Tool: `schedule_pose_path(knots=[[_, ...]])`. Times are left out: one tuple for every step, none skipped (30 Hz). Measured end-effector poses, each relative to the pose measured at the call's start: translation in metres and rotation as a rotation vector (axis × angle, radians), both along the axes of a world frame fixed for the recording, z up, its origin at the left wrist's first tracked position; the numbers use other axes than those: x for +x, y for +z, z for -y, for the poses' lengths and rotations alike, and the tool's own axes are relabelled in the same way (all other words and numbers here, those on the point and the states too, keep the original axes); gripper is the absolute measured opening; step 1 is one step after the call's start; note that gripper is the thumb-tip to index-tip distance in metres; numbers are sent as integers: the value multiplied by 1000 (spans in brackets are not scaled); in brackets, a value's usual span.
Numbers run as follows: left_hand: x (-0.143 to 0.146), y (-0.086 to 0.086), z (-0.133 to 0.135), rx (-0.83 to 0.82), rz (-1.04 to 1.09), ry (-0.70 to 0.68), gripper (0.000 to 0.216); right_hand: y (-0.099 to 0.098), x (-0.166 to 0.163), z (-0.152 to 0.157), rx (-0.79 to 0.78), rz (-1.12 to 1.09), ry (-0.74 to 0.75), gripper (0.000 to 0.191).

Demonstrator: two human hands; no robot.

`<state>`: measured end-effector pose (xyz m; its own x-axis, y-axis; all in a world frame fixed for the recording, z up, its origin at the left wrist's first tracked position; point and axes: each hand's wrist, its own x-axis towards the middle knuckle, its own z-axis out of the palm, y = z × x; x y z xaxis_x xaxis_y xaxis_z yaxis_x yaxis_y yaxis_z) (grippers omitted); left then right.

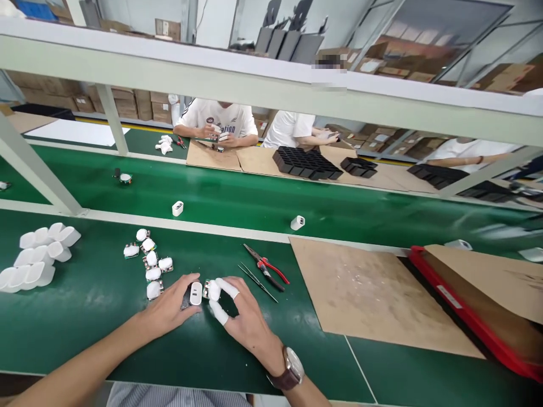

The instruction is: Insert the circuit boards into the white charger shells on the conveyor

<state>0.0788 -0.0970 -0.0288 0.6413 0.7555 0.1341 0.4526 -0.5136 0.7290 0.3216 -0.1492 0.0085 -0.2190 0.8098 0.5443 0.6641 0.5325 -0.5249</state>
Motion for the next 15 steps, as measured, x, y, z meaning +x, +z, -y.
schedule_pose_path(knots=[[-1, -2, 2, -12, 18, 9, 74, 5, -2, 3, 11, 34, 30, 49], [-2, -3, 4, -16, 34, 8, 75, 8, -5, 6, 25, 77, 52, 49], [-2, -3, 5, -9, 50, 1, 75, 11, -6, 8, 35, 122, 66, 48], [-2, -3, 6, 10, 67, -10, 75, 12, -8, 10, 39, 164, 75, 48], [-2, -3, 6, 38, 84, -22, 74, 12, -8, 10, 38, 201, 82, 47], [-1, -3, 6, 70, 99, -32, 73, 11, -8, 11, 33, 232, 86, 46], [-1, -3, 5, 101, 110, -38, 73, 11, -7, 11, 25, 255, 87, 45], [0, -2, 5, 128, 116, -43, 72, 10, -6, 11, 16, 274, 87, 43], [0, -2, 4, 149, 120, -45, 72, 10, -6, 10, 9, 290, 91, 42], [1, -1, 4, 166, 121, -44, 72, 10, -5, 10, 3, 302, 95, 40], [1, -1, 4, 180, 122, -43, 72, 11, -5, 10, -2, 311, 100, 38], [1, 0, 3, 194, 124, -42, 72, 12, -5, 9, -7, 320, 106, 36], [1, 0, 3, 205, 124, -44, 72, 13, -5, 9, -13, 332, 112, 35], [1, 0, 3, 213, 123, -47, 72, 14, -6, 9, -17, 344, 114, 33], [1, 1, 3, 217, 121, -50, 72, 16, -7, 9, -20, 358, 112, 31]])
